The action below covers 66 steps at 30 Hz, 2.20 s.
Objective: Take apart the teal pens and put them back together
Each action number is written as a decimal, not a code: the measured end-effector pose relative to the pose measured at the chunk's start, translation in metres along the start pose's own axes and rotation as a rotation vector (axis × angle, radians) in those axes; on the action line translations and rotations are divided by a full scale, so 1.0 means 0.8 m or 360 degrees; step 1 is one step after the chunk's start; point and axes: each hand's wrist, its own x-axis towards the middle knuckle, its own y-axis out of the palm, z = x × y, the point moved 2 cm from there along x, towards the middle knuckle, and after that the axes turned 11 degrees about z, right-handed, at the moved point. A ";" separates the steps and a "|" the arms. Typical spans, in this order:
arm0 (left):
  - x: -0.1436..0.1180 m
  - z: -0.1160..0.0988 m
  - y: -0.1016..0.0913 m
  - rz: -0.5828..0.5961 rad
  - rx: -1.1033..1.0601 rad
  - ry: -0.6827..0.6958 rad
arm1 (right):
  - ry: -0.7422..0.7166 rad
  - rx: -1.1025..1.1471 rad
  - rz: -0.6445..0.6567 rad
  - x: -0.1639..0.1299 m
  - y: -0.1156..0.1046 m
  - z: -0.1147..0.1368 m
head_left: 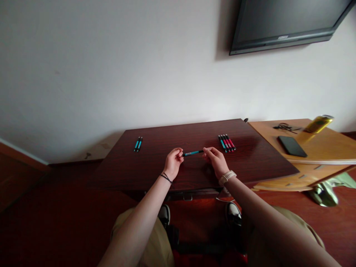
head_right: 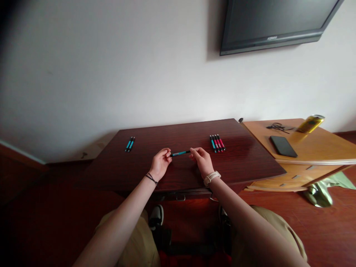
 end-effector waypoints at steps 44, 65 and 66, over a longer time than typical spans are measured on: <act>-0.002 -0.003 0.002 0.0036 0.0003 -0.0038 | 0.0004 -0.0010 -0.0054 0.003 -0.005 -0.009; -0.003 -0.007 0.000 -0.0035 0.0023 0.0094 | -0.0052 -0.0297 -0.0029 -0.005 0.001 0.004; -0.004 -0.008 0.001 -0.0034 0.0024 0.0096 | -0.0050 -0.0307 -0.0022 -0.006 0.001 0.005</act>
